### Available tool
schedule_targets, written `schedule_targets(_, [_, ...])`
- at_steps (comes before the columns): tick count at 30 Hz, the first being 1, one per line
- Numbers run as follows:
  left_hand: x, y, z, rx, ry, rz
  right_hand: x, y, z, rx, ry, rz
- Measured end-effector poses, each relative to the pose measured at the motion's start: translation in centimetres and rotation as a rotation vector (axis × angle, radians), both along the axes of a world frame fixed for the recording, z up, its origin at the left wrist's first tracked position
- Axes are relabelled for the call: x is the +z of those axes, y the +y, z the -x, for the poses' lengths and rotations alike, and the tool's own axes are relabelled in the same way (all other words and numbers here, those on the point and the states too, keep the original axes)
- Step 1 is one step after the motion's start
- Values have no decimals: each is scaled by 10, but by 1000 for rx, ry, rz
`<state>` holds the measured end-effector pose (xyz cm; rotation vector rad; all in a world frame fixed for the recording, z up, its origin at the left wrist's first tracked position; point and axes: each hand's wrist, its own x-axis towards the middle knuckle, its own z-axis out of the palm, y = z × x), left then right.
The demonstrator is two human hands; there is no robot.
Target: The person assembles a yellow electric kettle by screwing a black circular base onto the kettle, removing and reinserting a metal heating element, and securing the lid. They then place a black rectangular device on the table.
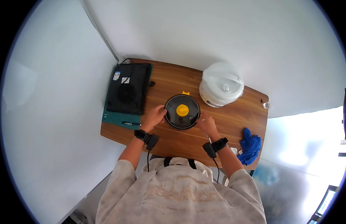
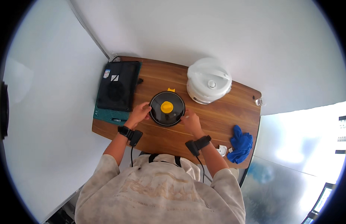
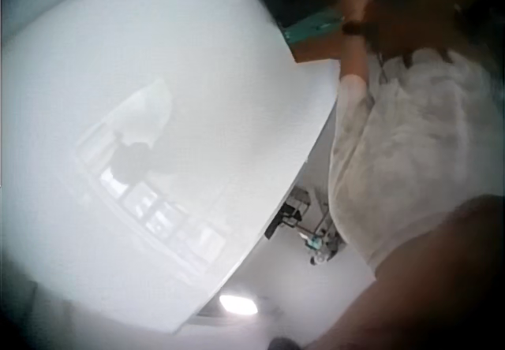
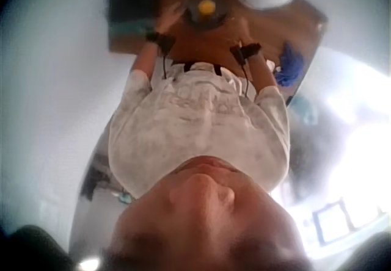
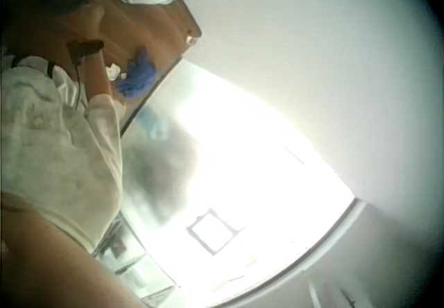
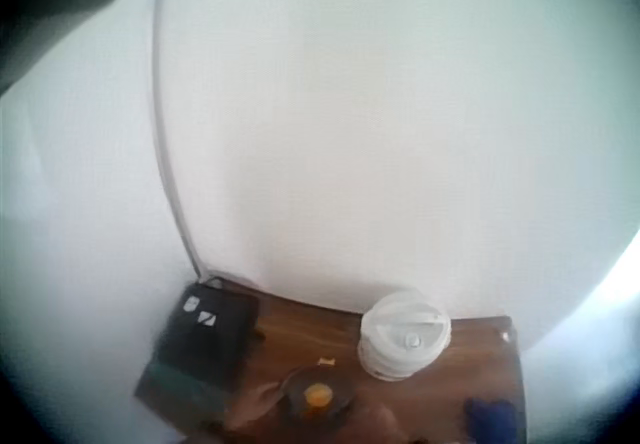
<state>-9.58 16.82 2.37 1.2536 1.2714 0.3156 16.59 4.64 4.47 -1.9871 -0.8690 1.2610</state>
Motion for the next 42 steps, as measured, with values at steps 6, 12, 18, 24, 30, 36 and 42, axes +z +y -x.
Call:
schedule_targets(6, [-15, 70, 5, 23, -88, 80, -45, 66, 6, -41, -68, -63])
schedule_targets(12, [-25, 119, -7, -21, -210, 107, -40, 108, 20, -144, -63, -31])
schedule_targets(18, [-31, 149, -13, -62, -255, 138, -32, 129, 26, -232, -45, -35])
schedule_targets(24, [-37, 165, -15, -99, -234, 147, -36, 138, 28, -259, -63, -38])
schedule_targets(30, [-38, 175, 28, -108, -254, 116, -104, 82, 46, -139, -208, -117])
schedule_targets(36, [-55, 205, 149, 161, -60, -206, -83, 94, 97, 101, 9, 196])
schedule_targets(42, [-66, 220, 230, 275, 309, -519, -90, 153, 142, 148, 314, 281])
